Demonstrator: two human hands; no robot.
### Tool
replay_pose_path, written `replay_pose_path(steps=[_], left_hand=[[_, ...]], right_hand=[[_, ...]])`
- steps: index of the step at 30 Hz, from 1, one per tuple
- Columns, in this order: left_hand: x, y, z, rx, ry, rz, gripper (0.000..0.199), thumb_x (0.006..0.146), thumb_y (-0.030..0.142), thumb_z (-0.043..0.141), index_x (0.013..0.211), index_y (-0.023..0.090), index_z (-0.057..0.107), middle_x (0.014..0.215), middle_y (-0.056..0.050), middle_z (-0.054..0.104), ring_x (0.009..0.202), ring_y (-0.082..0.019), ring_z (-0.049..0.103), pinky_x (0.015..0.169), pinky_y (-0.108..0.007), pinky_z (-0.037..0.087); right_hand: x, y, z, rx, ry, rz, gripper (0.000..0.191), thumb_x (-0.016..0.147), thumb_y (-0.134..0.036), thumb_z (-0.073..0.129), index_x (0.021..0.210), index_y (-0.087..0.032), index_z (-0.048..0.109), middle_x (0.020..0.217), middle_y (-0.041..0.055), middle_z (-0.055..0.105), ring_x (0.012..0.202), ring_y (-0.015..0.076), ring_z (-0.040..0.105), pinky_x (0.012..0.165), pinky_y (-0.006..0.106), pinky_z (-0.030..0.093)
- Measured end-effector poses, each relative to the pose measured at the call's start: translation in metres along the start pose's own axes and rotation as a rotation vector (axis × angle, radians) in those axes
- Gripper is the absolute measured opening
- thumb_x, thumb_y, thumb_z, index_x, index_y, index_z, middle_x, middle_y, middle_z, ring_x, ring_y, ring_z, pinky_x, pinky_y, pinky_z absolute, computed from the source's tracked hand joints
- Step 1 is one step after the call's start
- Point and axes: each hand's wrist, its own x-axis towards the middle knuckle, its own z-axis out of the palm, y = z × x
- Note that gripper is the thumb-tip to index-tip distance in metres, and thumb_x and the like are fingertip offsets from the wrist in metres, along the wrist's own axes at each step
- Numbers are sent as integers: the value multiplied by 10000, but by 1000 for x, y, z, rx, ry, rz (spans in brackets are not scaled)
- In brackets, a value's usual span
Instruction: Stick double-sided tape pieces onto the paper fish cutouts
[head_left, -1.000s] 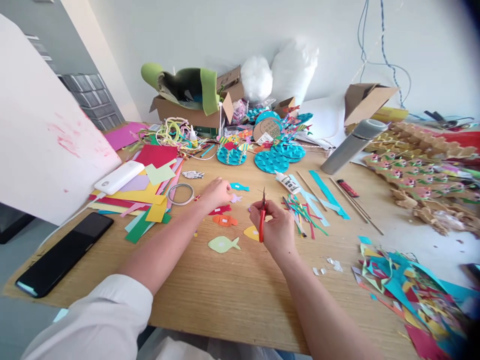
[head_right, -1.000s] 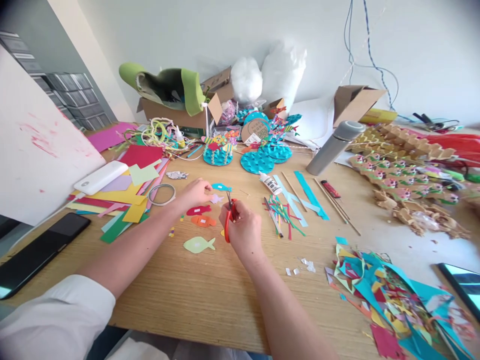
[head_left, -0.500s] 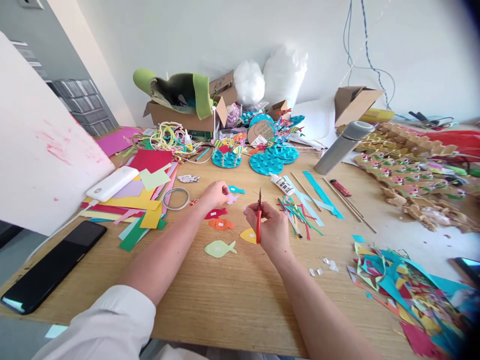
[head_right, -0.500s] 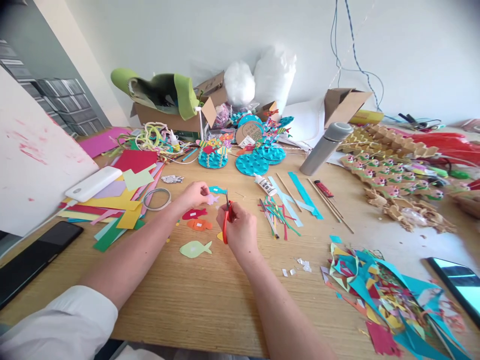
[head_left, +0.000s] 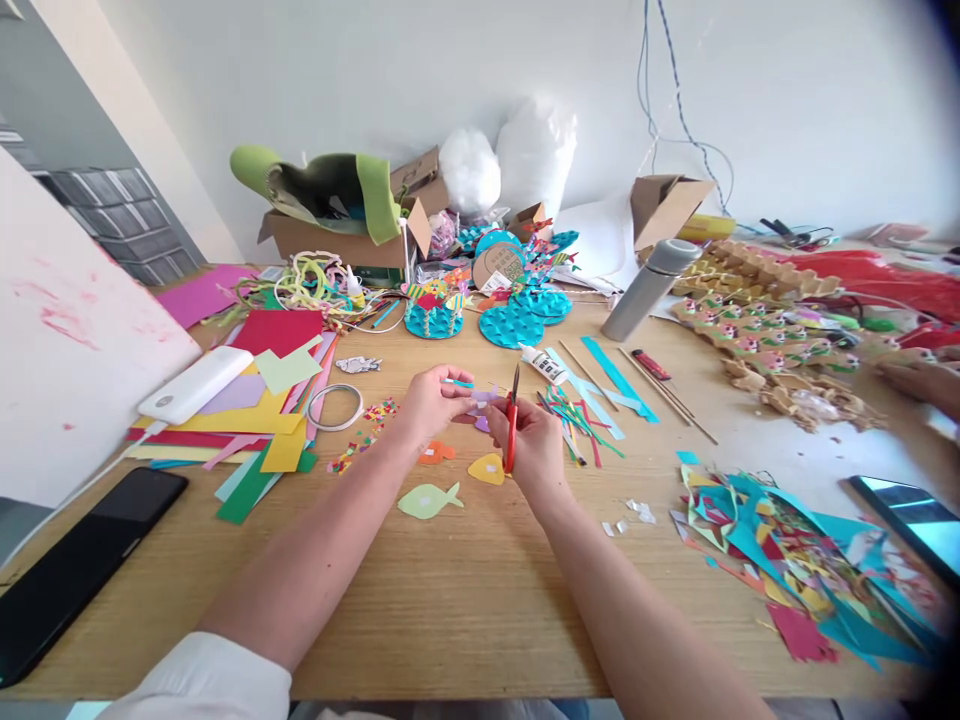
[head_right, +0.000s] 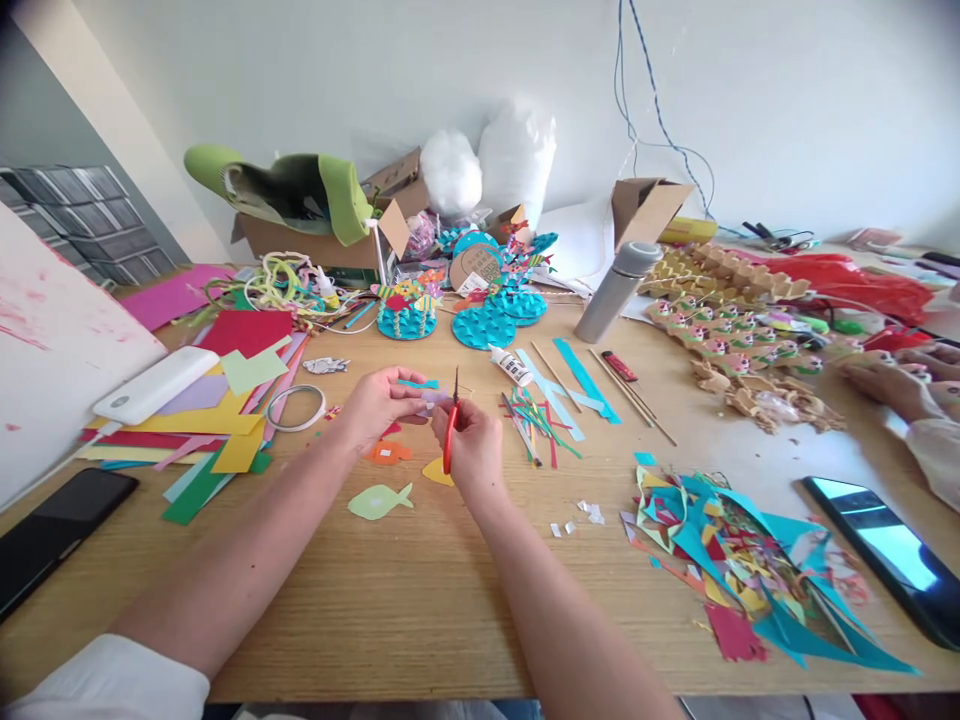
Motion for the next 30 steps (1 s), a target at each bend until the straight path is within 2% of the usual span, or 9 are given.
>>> replay_pose_path(steps=[4, 12, 21, 30], left_hand=[[-5, 5, 3, 12, 0, -23, 244, 741, -15, 638, 923, 141, 594, 732, -9, 722, 525, -105, 661, 604, -251, 562], [-7, 8, 4, 41, 19, -9, 259, 728, -29, 628, 919, 146, 615, 692, 7, 715, 518, -106, 655, 639, -274, 569], [-4, 5, 4, -7, -4, 26, 239, 727, -64, 590, 881, 118, 606, 664, 5, 694, 542, -107, 654, 591, -256, 568], [-7, 7, 4, 29, 18, -11, 227, 728, -28, 627, 881, 140, 625, 675, 13, 697, 538, -103, 661, 629, -254, 561]], right_hand=[[3, 4, -1, -15, 8, 5, 267, 673, -388, 624, 722, -133, 685, 541, -8, 566, 466, 113, 466, 447, 228, 360], [5, 7, -1, -55, -2, 12, 236, 671, -377, 621, 653, -143, 642, 521, -9, 550, 459, 111, 470, 430, 217, 344], [6, 10, 0, -38, 0, 44, 243, 680, -371, 603, 706, -141, 676, 521, -16, 552, 450, 108, 458, 424, 216, 350], [4, 0, -3, 32, -29, 123, 272, 649, -417, 628, 664, -145, 635, 450, -35, 501, 354, 85, 397, 357, 215, 327]])
